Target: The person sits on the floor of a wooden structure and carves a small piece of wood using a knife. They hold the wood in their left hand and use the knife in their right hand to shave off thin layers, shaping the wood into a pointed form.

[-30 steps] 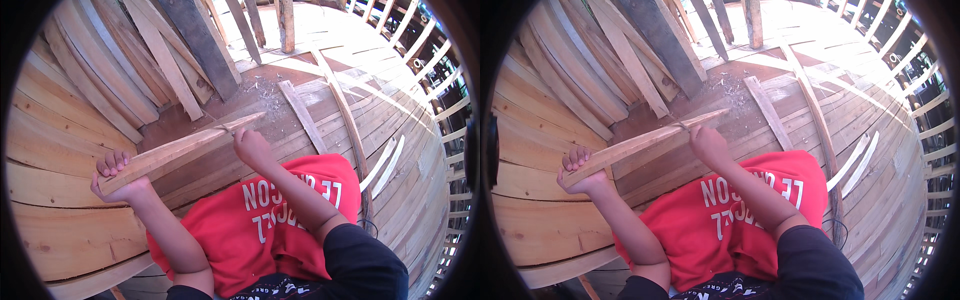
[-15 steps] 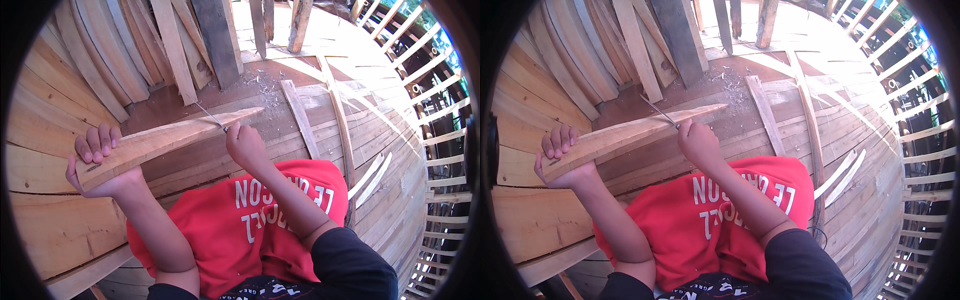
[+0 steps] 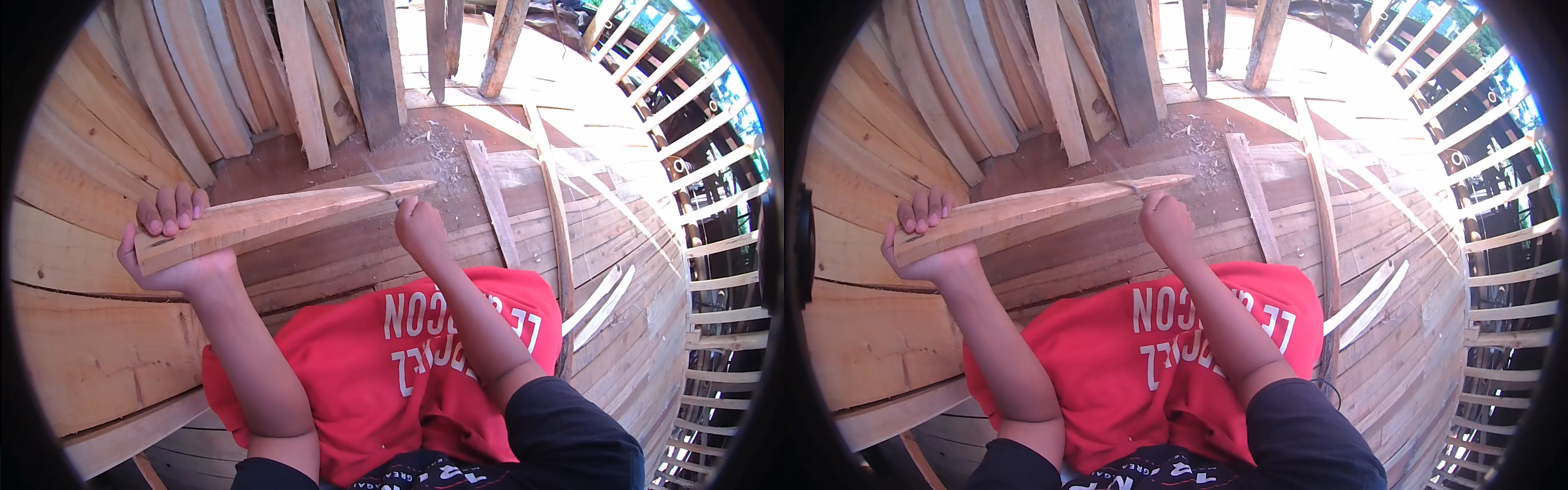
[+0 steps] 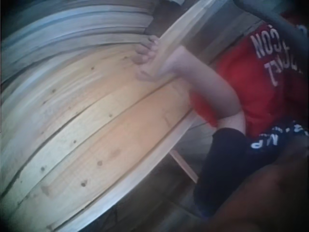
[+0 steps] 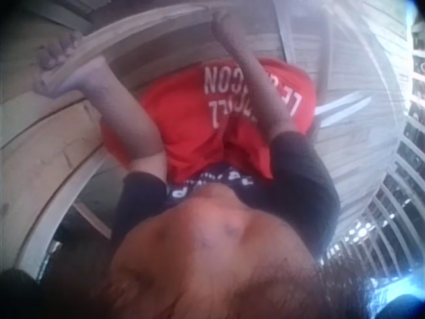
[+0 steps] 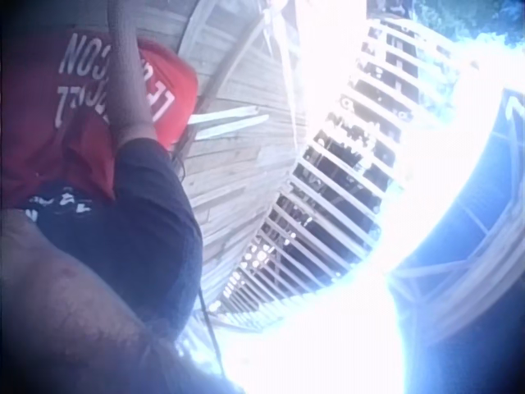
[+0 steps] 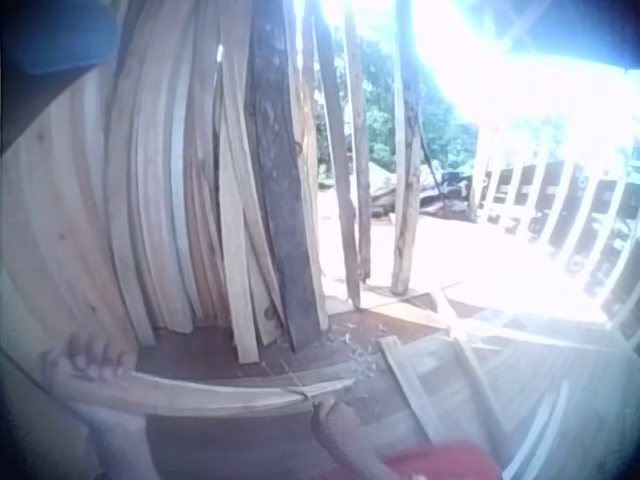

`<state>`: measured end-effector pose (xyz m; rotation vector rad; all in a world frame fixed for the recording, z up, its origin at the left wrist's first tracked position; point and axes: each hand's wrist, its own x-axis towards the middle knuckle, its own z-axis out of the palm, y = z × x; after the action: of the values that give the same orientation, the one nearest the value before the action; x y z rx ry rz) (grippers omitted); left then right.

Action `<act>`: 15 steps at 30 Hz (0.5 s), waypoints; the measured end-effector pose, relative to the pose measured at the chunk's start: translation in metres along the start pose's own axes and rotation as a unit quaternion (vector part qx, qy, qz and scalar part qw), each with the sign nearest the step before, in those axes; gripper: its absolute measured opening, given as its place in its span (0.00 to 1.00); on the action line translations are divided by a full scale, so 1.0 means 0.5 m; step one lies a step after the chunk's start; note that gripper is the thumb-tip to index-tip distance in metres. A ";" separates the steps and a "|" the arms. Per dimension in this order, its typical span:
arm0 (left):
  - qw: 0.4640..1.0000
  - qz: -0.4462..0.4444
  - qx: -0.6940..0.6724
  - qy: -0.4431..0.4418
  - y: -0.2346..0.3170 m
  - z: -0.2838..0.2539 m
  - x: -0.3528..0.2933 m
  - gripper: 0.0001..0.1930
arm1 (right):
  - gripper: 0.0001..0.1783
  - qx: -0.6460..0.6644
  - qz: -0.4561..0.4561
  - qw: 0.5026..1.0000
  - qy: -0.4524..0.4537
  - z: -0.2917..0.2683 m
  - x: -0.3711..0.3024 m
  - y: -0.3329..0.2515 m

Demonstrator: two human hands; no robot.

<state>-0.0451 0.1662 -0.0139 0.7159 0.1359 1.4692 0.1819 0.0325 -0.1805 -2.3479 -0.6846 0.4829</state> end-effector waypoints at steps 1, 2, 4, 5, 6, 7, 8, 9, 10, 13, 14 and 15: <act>1.000 0.000 -0.001 -0.006 -0.002 -0.014 0.003 0.14 | 0.31 -0.003 0.013 1.000 0.014 0.005 0.019 0.024; 1.000 0.001 -0.001 -0.011 -0.002 -0.017 0.004 0.13 | 0.31 -0.007 0.026 0.999 0.025 0.000 0.027 0.026; 1.000 0.001 -0.004 -0.013 0.000 -0.016 0.004 0.13 | 0.31 -0.008 0.023 0.999 0.021 0.000 0.026 0.030; 1.000 0.004 0.000 -0.009 0.003 -0.020 0.002 0.13 | 0.31 -0.005 0.006 1.000 -0.002 -0.015 -0.012 -0.015; 1.000 0.002 -0.001 -0.013 0.003 -0.011 -0.001 0.14 | 0.31 -0.002 -0.009 1.000 -0.021 -0.029 -0.041 -0.047; 1.000 0.000 -0.004 -0.017 0.002 0.005 -0.006 0.15 | 0.31 0.002 -0.029 0.999 -0.033 -0.031 -0.054 -0.065; 1.000 -0.004 -0.005 -0.020 0.002 0.017 -0.010 0.15 | 0.30 0.006 -0.045 0.998 -0.045 -0.029 -0.068 -0.078; 1.000 -0.002 -0.004 -0.018 0.002 0.022 -0.014 0.15 | 0.30 0.011 -0.061 0.996 -0.058 -0.026 -0.075 -0.082; 1.000 0.000 -0.002 -0.016 0.002 0.025 -0.017 0.15 | 0.30 -0.002 -0.053 0.998 -0.028 -0.019 -0.059 -0.070; 0.999 -0.007 -0.012 -0.029 -0.010 0.037 -0.013 0.15 | 0.32 -0.025 0.020 0.997 0.073 0.019 0.084 0.121; 0.999 -0.005 -0.010 -0.030 -0.009 0.033 -0.011 0.15 | 0.31 -0.018 0.017 0.997 0.069 0.018 0.090 0.133; 0.999 -0.008 -0.014 -0.043 -0.007 0.032 -0.011 0.15 | 0.31 -0.012 0.014 0.998 0.066 0.018 0.092 0.146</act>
<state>-0.0347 0.1555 -0.0047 0.7528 0.0552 1.4201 0.2398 0.0151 -0.2430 -2.3899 -0.5988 0.3294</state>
